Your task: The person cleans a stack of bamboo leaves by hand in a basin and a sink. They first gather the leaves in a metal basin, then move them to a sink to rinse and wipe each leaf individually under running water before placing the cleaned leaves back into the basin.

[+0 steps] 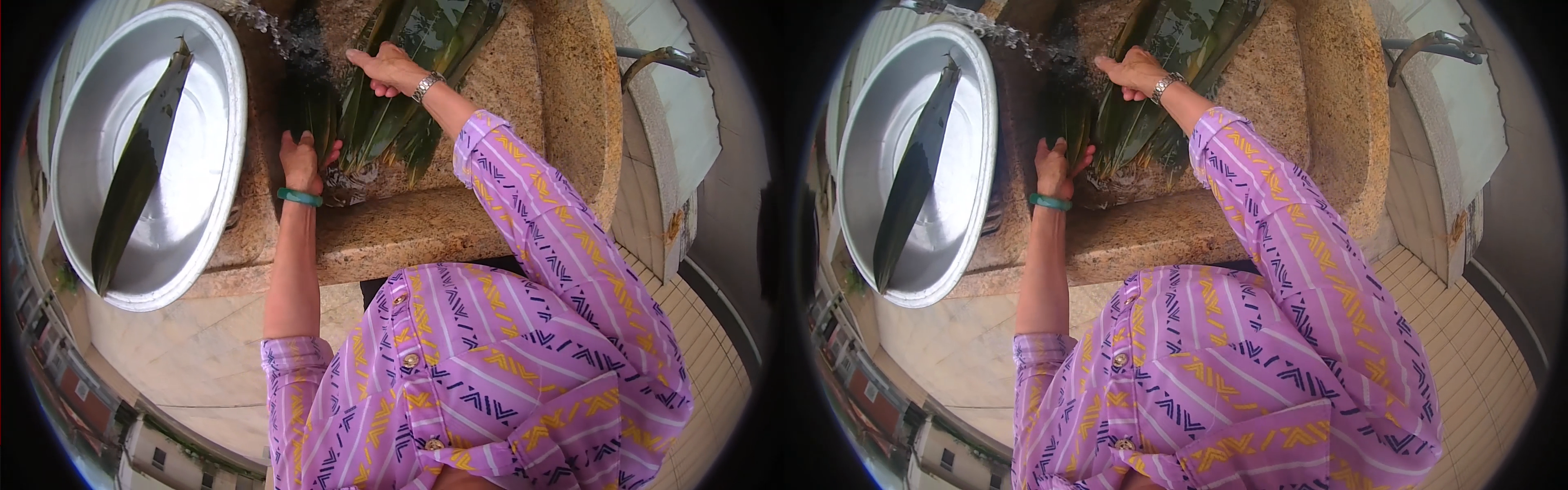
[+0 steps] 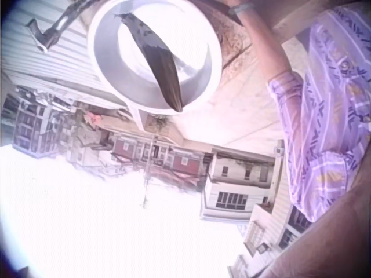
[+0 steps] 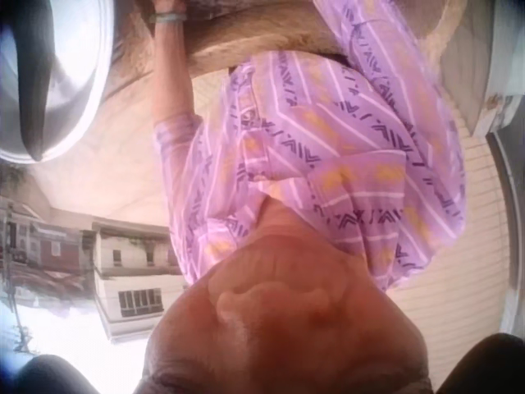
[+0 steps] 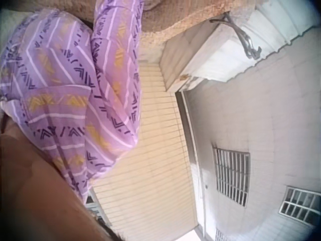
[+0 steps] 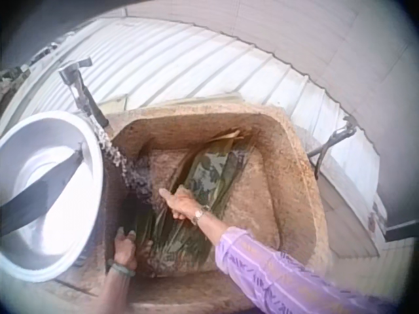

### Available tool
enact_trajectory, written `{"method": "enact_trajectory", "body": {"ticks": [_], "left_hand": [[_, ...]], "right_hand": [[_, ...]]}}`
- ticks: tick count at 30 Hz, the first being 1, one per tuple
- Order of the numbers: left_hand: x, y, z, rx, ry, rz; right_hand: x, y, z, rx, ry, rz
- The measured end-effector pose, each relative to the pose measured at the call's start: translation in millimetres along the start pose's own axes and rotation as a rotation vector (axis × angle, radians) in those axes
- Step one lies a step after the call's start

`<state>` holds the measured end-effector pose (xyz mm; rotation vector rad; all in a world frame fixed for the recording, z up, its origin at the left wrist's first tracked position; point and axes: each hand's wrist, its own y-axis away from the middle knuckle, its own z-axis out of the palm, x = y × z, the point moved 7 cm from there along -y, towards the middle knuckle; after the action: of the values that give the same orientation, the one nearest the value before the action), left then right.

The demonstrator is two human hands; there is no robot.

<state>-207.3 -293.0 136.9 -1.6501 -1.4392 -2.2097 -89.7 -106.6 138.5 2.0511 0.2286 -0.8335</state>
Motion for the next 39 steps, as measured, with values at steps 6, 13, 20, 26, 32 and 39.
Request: {"method": "enact_trajectory", "body": {"ticks": [6,13,20,26,32,39], "left_hand": [[-14.1,-2.9,-0.6,0.02,0.134,-0.164],[-26.3,-6.7,11.1,-0.115,0.171,-0.29],[-13.8,-2.8,26.7,-0.368,0.374,-0.342],[-8.6,4.5,19.2,-0.116,0.143,-0.18],[-5.3,1.6,25.2,-0.183,0.175,-0.122],[-0.3,10.5,26.3,-0.237,0.28,-0.219]], "right_hand": [[35.0,2.2,15.8,0.12,-0.166,0.017],[20.2,-6.9,63.0,0.145,-0.234,-0.047],[21.4,-0.3,79.4,-0.202,-0.937,0.05],[22.2,-1.5,69.8,-0.001,-0.828,0.031],[19.5,-9.0,90.6,0.029,-0.365,-0.133],[9.6,1.4,78.1,0.015,-0.338,-0.102]]}}
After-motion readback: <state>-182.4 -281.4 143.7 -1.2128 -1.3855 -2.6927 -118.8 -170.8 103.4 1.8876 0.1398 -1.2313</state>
